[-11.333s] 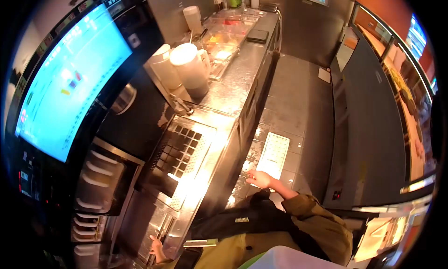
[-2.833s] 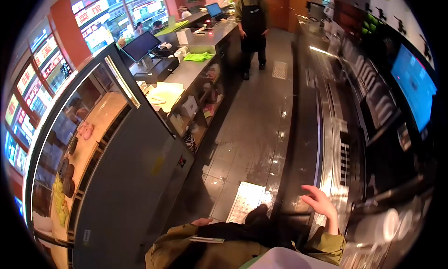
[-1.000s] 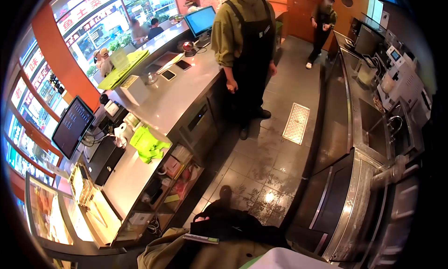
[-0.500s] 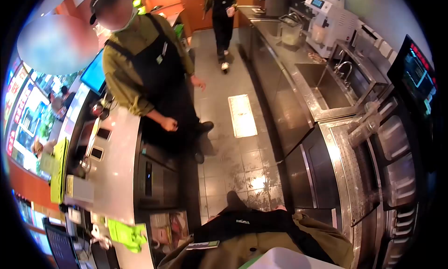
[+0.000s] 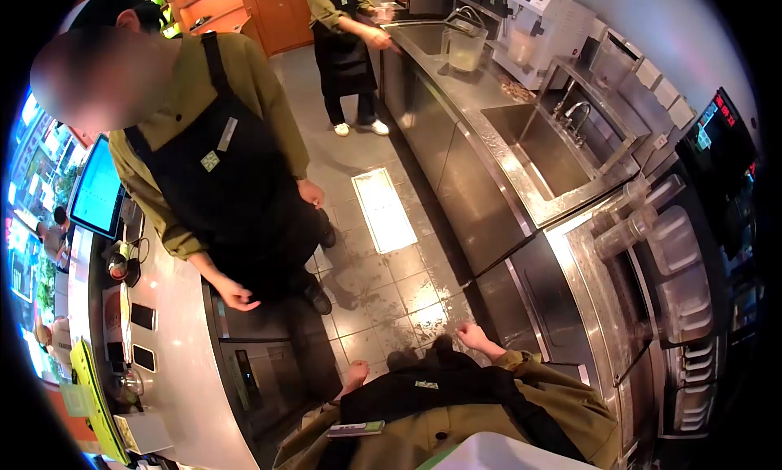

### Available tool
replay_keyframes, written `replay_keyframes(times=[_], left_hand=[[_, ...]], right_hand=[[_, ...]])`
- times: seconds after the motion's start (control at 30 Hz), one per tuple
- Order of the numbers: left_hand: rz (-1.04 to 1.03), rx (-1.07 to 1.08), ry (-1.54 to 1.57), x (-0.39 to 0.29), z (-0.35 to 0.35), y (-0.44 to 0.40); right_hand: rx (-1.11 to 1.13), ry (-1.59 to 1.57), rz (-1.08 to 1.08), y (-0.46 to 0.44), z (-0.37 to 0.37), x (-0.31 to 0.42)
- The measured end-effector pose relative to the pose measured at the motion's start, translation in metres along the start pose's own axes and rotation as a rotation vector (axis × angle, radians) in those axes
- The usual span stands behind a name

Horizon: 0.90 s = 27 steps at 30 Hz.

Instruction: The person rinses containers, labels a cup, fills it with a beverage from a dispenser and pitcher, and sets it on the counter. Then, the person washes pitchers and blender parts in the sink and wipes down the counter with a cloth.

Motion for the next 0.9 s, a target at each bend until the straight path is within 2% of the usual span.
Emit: replay_keyframes(times=[0.13, 0.23, 0.33, 0.37, 0.47, 0.5, 0.53, 0.6, 0.63, 0.7, 0.73, 0.77, 0.8, 0.83, 0.87, 0.9], left_hand=[[-0.033, 0.358, -0.017, -0.02, -0.005, -0.006], [0.032, -0.068, -0.066, -0.052, -0.008, 0.014], [-0.031, -0.274, -0.243, -0.056, -0.001, -0.006], [0.026, -0.331, -0.307, -0.043, 0.002, -0.024], [0.154, -0.382, -0.332, -0.07, -0.016, -0.04], [0.179, -0.377, -0.309, -0.091, -0.029, -0.044], [0.19, -0.371, -0.286, -0.113, -0.043, -0.049], [0.149, -0.335, -0.247, -0.167, -0.073, -0.057], [0.071, -0.282, -0.237, -0.197, -0.09, -0.061], [-0.218, -0.135, -0.225, -0.246, -0.12, -0.079], [-0.366, -0.059, -0.351, -0.26, -0.134, -0.091], [-0.522, 0.005, -0.463, -0.274, -0.15, -0.099], [-0.711, -0.17, -0.175, -0.287, -0.157, -0.095], [-0.806, -0.202, -0.322, -0.287, -0.161, -0.116], [-0.549, -0.254, -0.354, -0.295, -0.16, -0.119], [-0.386, -0.211, -0.308, -0.311, -0.156, -0.113]], right_hand=[[0.177, 0.052, -0.193, -0.019, -0.012, -0.06], [0.24, 0.089, -0.231, -0.05, -0.006, -0.084], [0.248, 0.062, -0.185, -0.098, 0.009, -0.082], [0.215, 0.055, -0.239, -0.12, 0.01, -0.086], [0.121, 0.07, -0.092, -0.176, 0.041, -0.058], [0.213, -0.031, -0.067, -0.185, 0.061, -0.037], [0.119, -0.069, -0.009, -0.2, 0.073, -0.029], [0.098, -0.229, -0.017, -0.229, 0.087, -0.022], [0.075, -0.224, -0.005, -0.24, 0.094, -0.024], [0.071, -0.185, 0.053, -0.258, 0.104, -0.021], [0.136, -0.092, 0.115, -0.271, 0.103, -0.023], [0.167, -0.173, 0.079, -0.271, 0.109, -0.023], [0.206, -0.194, 0.076, -0.286, 0.099, -0.035], [0.237, -0.22, 0.055, -0.3, 0.087, -0.055], [0.253, -0.239, 0.033, -0.312, 0.073, -0.074], [0.312, -0.242, 0.012, -0.314, 0.068, -0.073]])
Point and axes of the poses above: each hand's wrist, its own y-axis away from the middle knuckle, its own z-axis out of the back of the hand, x = y × z, the point moved 6 cm from there along -y, towards the middle knuckle, and after that the axes turned 3 degrees about x, right-handed, at the moved point
